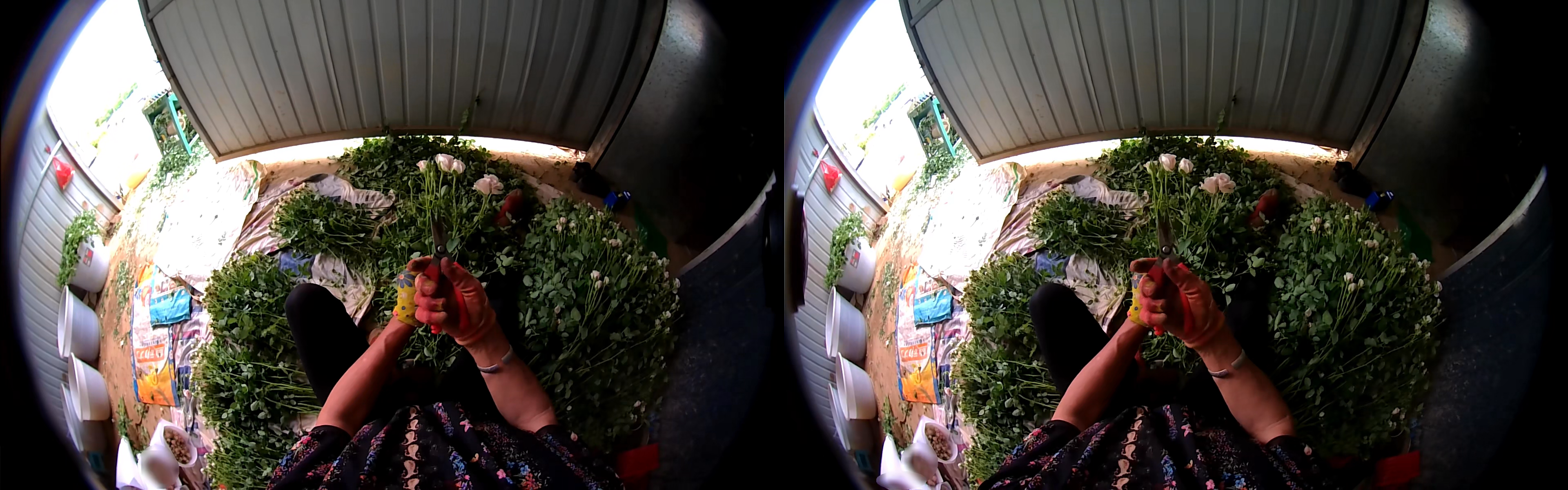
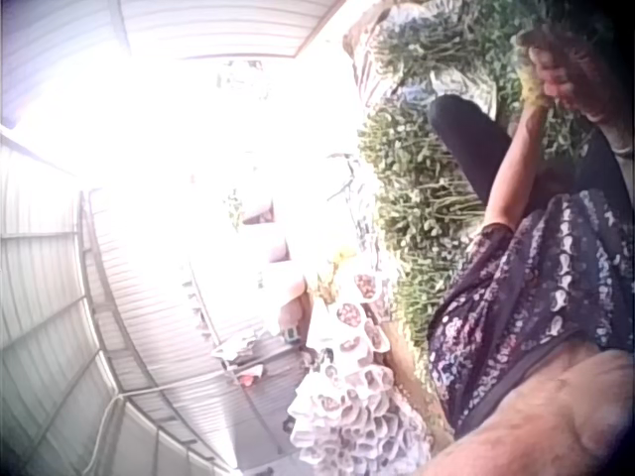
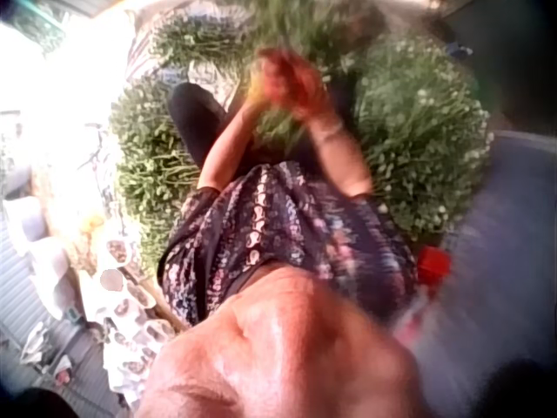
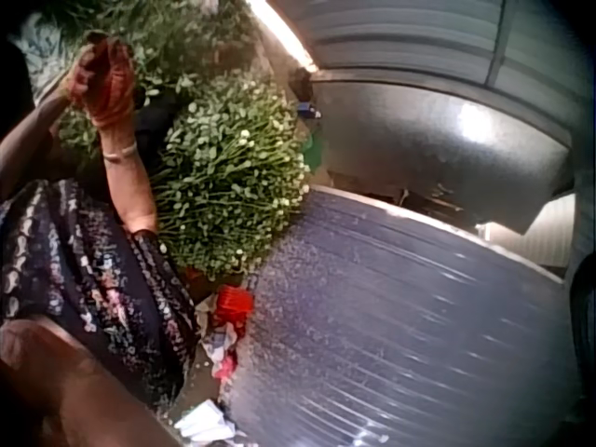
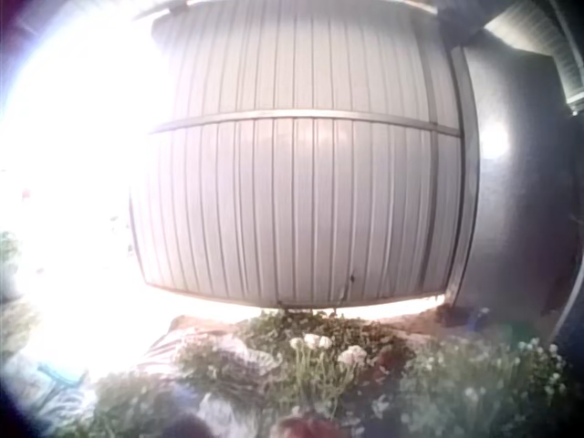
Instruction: The person trims the stems of white flowers using shears and organizes them into bundles on the ground.
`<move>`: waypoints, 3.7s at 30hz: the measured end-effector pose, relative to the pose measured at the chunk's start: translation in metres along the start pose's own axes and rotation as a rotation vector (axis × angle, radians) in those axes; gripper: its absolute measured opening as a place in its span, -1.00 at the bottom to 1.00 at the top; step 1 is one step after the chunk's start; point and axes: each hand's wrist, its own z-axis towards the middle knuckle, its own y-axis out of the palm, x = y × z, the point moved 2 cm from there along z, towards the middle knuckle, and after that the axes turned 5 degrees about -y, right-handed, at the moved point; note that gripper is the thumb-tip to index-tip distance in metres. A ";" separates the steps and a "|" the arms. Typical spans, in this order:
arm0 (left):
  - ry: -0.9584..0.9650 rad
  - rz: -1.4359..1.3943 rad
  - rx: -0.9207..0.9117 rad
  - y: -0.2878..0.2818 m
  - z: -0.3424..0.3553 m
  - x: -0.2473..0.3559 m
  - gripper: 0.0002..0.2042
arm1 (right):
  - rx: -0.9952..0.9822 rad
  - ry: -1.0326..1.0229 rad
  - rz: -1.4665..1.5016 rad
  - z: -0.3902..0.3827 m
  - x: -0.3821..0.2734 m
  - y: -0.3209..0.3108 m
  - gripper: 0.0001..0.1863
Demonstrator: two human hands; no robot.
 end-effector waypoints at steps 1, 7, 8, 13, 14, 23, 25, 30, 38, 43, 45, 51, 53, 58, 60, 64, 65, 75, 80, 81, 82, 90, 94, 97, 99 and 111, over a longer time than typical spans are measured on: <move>-0.105 0.152 0.097 -0.010 -0.001 -0.011 -0.83 | -0.010 0.016 0.011 0.001 0.002 0.000 -0.49; -0.550 -1.897 -1.391 0.072 -0.025 0.080 -0.92 | 0.058 -0.035 0.029 0.001 -0.001 -0.009 -0.53; -0.604 -1.858 -1.414 0.076 -0.028 0.092 -0.91 | 0.037 -0.030 0.034 0.001 -0.001 -0.011 -0.54; -0.663 -1.820 -1.588 0.068 -0.032 0.081 -0.89 | 0.039 -0.022 -0.098 -0.002 0.007 -0.012 -0.56; -0.664 -1.837 -1.627 0.068 -0.031 0.077 -0.89 | 0.041 -0.019 -0.118 -0.002 0.008 -0.010 -0.55; -0.180 -2.438 -1.795 0.090 -0.008 0.043 -0.85 | 0.096 -0.043 -0.228 0.006 0.003 0.001 -0.51; -0.103 -2.529 -1.768 0.089 -0.001 0.029 -0.83 | 0.099 -0.057 -0.247 0.006 0.001 0.002 -0.53; -0.472 -1.632 -0.846 0.035 -0.010 0.021 -0.83 | 0.151 -0.099 -0.206 0.001 -0.011 -0.011 -0.57; 0.022 0.288 0.113 0.012 -0.018 0.024 -0.89 | 0.187 -0.115 -0.474 -0.014 -0.001 -0.006 -0.62; 0.176 0.159 0.244 0.033 -0.025 0.055 -0.90 | 0.353 -0.045 -0.847 -0.022 -0.016 -0.027 -0.65; 0.211 0.400 0.193 0.019 -0.023 0.046 -0.86 | 0.424 -0.026 -0.961 -0.020 -0.016 -0.024 -0.66; 0.184 0.556 0.128 0.032 -0.027 0.058 -0.83 | 0.446 -0.045 -1.036 -0.022 -0.033 -0.020 -0.75; 0.203 0.555 0.167 0.041 -0.030 0.066 -0.87 | 0.494 -0.004 -1.055 -0.021 -0.039 -0.021 -0.74; 0.219 0.588 0.225 0.043 -0.032 0.069 -0.87 | 0.532 0.047 -1.054 -0.022 -0.043 -0.024 -0.76; 0.195 0.639 0.203 0.040 -0.029 0.066 -0.84 | 0.470 -0.015 -0.958 -0.026 -0.039 -0.031 -0.75; 0.347 0.497 0.189 0.028 -0.027 0.044 -0.87 | 0.350 -0.023 -0.821 -0.031 -0.021 -0.017 -0.71; 0.307 0.426 0.114 0.030 -0.030 0.049 -0.85 | 0.335 -0.014 -0.785 -0.030 -0.018 -0.016 -0.70; -0.018 -0.108 0.004 -0.001 -0.015 0.000 -0.80 | 0.346 0.030 -0.786 -0.024 -0.008 -0.029 -0.72; -0.004 -0.196 0.057 0.002 -0.010 0.003 -0.81 | 0.240 -0.041 -0.570 -0.038 -0.006 -0.031 -0.61; -0.043 -0.293 0.009 0.001 -0.011 0.004 -0.81 | 0.232 -0.050 -0.520 -0.038 -0.007 -0.033 -0.59; -0.085 -0.388 -0.035 0.001 -0.012 0.005 -0.81 | 0.224 -0.059 -0.471 -0.038 -0.007 -0.036 -0.58; 0.132 0.182 0.163 0.008 -0.017 0.020 -0.83 | 0.272 -0.047 -0.452 -0.034 -0.011 -0.048 -0.67; 0.068 -0.023 0.045 0.008 -0.018 0.041 -0.76 | 0.203 -0.068 -0.541 -0.041 -0.006 -0.030 -0.65; -0.080 0.103 0.045 0.008 -0.023 0.077 -0.71 | 0.176 -0.119 -0.578 -0.044 -0.011 -0.022 -0.56; -0.182 0.029 0.068 0.004 -0.030 0.091 -0.70 | 0.172 -0.137 -0.593 -0.042 -0.015 -0.021 -0.53; -0.194 0.096 -0.061 -0.022 -0.042 0.085 -0.67 | 0.434 -0.395 -1.518 -0.025 -0.037 -0.048 -0.68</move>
